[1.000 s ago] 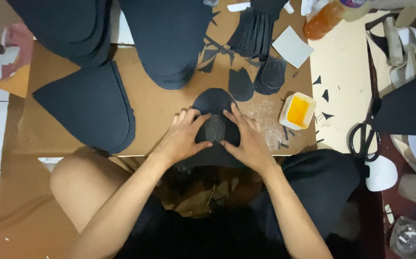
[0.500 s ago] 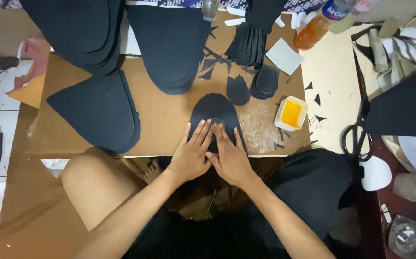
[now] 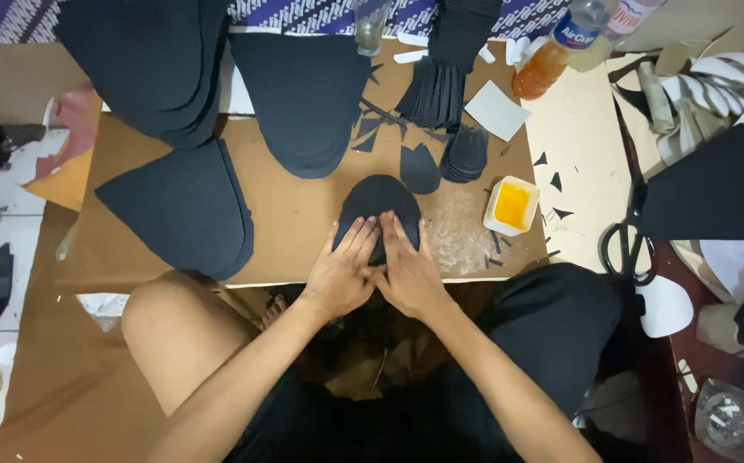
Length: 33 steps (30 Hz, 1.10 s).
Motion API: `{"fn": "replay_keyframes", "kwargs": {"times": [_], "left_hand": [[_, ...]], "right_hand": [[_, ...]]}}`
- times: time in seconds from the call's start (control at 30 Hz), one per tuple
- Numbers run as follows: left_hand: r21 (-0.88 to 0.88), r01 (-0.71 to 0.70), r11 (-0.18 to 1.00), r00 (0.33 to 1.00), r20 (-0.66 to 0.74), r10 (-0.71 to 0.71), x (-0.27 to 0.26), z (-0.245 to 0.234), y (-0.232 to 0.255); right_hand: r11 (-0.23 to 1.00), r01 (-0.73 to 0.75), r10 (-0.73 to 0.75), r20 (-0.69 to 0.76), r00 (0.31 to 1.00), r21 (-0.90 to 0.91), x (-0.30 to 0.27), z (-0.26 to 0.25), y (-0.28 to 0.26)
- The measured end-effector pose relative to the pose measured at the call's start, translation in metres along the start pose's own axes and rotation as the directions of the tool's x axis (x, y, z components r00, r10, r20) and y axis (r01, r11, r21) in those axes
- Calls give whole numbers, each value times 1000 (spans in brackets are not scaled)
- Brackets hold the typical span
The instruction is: Applying glue to small leather cutouts and assembling them onto larger leather components.
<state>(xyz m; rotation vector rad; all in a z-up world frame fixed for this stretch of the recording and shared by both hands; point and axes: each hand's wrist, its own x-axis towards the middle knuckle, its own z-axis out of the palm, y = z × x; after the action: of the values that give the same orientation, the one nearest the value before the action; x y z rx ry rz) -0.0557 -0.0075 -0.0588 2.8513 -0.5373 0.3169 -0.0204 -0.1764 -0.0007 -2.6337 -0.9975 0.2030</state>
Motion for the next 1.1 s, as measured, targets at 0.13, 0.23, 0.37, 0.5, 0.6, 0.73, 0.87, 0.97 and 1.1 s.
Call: {"fn": "replay_keyframes", "kwargs": {"times": [0.13,0.23,0.37,0.5,0.6,0.73,0.87,0.97,1.1], "left_hand": [[8,89,996,994,67,-89,14,-11,4],[52,44,998,999,8,-45,16,-4,4],[57,14,998,1000,9,-15,18,-18,7],[18,-3,1000,997,72,2,17,-17,5],[-15,0,1000,990,138,2,21,-23,5],[-31,26,999,987,162,-20,24,-29,4],[-367,250,896,965,24,-260,21,54,-48],[-595,334,731,870,-102,-482,15,6,-61],[-592,286,753,908,-83,-410,16,-33,-48]], "right_hand": [[995,11,0,119,993,-96,-28,-25,-18],[992,22,1,179,984,-127,-53,-18,-21],[994,3,12,144,989,-107,-59,-19,-21],[995,-34,38,-33,999,96,-51,-22,-14],[934,-58,108,-124,986,353,-46,-20,-3],[799,-79,251,-210,945,596,-46,3,17],[805,-111,313,-258,914,583,-46,-12,12],[816,-136,325,-252,911,561,-45,-22,3],[884,-180,304,-238,923,432,-34,-24,2]]}}
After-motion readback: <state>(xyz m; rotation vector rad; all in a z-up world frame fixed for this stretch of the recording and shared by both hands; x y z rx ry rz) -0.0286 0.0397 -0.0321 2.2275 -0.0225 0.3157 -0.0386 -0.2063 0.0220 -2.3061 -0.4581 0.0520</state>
